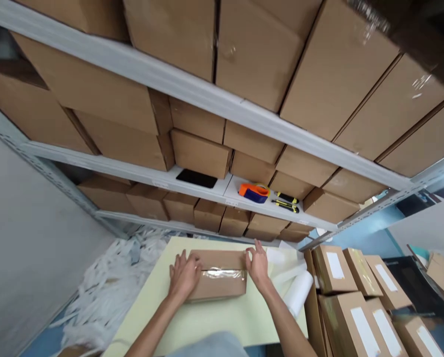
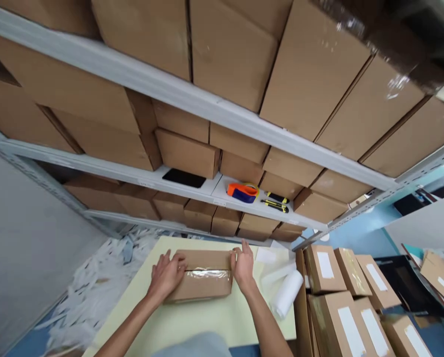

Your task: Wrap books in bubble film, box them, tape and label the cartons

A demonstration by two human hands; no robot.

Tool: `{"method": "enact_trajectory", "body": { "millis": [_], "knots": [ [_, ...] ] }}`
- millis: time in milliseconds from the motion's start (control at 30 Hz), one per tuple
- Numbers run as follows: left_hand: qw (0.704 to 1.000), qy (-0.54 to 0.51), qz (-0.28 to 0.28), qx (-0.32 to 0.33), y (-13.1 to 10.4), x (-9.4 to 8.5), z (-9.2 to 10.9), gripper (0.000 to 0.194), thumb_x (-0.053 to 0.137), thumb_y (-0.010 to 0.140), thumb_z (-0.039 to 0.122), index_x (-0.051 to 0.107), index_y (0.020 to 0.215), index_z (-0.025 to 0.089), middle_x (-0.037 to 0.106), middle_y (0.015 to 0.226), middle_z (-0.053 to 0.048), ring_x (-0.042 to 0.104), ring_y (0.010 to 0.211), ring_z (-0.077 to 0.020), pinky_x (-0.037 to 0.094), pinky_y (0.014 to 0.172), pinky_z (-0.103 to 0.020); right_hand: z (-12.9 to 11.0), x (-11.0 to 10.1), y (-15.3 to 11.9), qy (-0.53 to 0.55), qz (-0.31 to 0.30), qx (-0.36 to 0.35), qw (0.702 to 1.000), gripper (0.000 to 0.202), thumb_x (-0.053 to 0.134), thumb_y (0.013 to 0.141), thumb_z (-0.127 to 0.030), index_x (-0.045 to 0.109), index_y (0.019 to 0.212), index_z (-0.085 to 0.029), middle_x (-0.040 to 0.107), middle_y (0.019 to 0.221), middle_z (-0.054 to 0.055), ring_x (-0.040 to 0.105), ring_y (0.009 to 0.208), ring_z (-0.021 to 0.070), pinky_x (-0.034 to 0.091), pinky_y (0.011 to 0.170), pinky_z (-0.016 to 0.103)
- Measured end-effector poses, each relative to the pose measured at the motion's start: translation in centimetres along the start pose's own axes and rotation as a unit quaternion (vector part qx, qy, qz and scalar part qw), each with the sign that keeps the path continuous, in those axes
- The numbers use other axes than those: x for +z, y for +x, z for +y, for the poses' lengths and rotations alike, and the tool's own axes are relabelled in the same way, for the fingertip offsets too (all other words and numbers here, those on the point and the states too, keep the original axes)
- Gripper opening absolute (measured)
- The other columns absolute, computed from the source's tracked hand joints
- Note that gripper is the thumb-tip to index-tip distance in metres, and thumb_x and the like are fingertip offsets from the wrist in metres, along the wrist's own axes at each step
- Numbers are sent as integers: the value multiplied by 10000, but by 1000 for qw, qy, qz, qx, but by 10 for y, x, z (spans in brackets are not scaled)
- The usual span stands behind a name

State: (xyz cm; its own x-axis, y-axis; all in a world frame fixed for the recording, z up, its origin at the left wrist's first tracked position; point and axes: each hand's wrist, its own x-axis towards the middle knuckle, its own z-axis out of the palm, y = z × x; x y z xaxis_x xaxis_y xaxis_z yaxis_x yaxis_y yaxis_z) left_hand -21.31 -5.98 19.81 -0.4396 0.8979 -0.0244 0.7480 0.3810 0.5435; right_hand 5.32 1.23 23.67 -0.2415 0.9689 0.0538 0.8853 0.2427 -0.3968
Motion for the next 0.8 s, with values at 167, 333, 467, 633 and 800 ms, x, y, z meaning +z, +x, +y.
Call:
{"method": "enact_trajectory", "body": {
  "millis": [167, 333, 467, 633, 800],
  "knots": [
    [977, -102, 95, 159, 61, -50, 125, 236, 522, 1016, 256, 747, 1085, 245, 682, 1542, -172, 511, 1576, -432, 403, 1293, -679, -54, -111, 126, -66, 117, -97, 986, 507, 483, 1131, -310, 577, 1579, -94, 600, 1628, 252, 586, 1516, 354, 453, 1284, 503],
    [938, -164, 152, 265, 74, -83, 209, 231, 520, 1031, 219, 734, 1082, 288, 733, 1445, -167, 587, 1506, -426, 416, 1287, -721, -94, -152, 194, -173, -31, -44, 983, 481, 638, 1021, -129, 607, 1488, -23, 712, 1450, 305, 685, 1388, 351, 477, 1213, 452],
    [944, -172, 140, 242, 54, -73, 201, 215, 555, 975, 190, 741, 1035, 279, 765, 1389, -151, 618, 1466, -428, 456, 1256, -718, -91, -153, 208, -163, -67, -39, 984, 502, 693, 991, -137, 608, 1468, -5, 778, 1323, 289, 768, 1228, 339, 545, 1079, 398],
    [944, -246, 94, 200, 19, -74, 153, 235, 548, 997, 262, 749, 1116, 231, 803, 1260, -143, 743, 1243, -340, 592, 1135, -544, -81, -144, 175, -75, -52, -69, 993, 537, 619, 1062, -256, 523, 1559, -78, 757, 1390, 235, 746, 1251, 317, 564, 1060, 396],
    [919, -351, 78, 160, -37, -98, 117, 271, 595, 1048, 424, 726, 1206, 248, 798, 1207, -92, 790, 1054, -259, 661, 989, -415, -89, -98, 56, 360, -22, -128, 924, 481, 619, 1048, -541, 641, 1376, -190, 794, 1276, 148, 756, 1182, 305, 602, 1083, 445]
  ]
}}
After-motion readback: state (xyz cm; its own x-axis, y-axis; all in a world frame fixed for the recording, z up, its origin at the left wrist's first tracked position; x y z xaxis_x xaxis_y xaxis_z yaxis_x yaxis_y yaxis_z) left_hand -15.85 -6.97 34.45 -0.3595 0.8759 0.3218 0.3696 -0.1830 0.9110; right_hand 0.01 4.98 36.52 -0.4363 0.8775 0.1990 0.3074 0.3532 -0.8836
